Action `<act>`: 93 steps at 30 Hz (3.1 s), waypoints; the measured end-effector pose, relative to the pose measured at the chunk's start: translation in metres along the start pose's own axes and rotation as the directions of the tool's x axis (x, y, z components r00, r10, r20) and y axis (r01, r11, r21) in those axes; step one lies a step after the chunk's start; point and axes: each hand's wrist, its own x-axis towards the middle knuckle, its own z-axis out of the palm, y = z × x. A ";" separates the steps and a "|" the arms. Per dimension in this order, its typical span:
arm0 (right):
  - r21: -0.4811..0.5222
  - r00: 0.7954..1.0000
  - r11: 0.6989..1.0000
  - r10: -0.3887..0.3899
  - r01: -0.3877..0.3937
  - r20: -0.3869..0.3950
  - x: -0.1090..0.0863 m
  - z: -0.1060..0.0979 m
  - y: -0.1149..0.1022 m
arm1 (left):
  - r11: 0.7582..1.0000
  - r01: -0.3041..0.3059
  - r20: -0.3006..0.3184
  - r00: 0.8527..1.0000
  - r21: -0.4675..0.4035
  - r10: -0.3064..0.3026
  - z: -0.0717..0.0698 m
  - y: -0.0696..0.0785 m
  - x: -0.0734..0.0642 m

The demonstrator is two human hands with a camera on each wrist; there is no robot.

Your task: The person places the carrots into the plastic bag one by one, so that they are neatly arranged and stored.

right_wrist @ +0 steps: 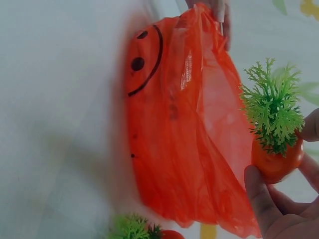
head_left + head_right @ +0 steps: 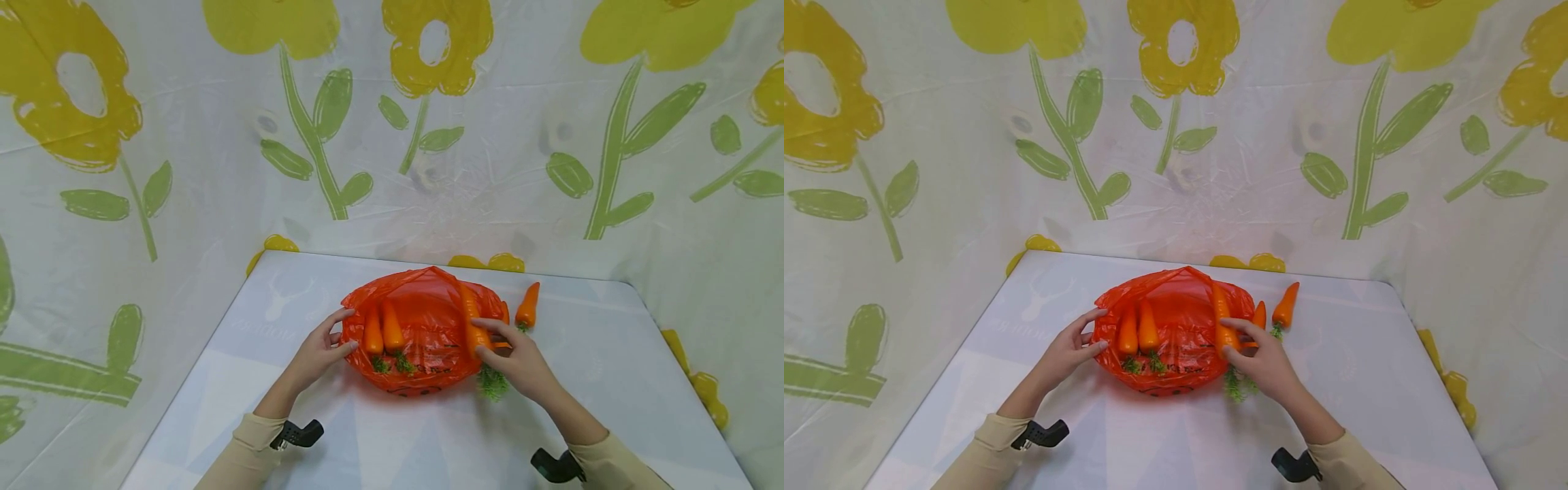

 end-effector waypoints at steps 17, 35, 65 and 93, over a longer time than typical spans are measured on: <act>-0.009 1.000 1.000 0.003 -0.002 0.014 0.010 0.014 0.003 | 1.000 0.001 0.004 1.000 -0.016 -0.001 0.000 -0.002 0.001; -0.024 0.998 0.999 0.029 -0.028 0.051 0.024 0.031 0.002 | 1.000 0.001 0.003 1.000 -0.016 -0.001 0.000 -0.001 0.001; 0.028 0.990 0.995 0.094 -0.098 0.108 0.057 0.057 -0.013 | 1.000 0.024 -0.010 1.000 0.008 -0.024 0.001 -0.003 0.001; 0.057 0.988 0.992 0.104 -0.111 0.110 0.089 0.084 -0.001 | 1.000 0.018 -0.001 1.000 -0.009 -0.018 0.001 -0.004 0.002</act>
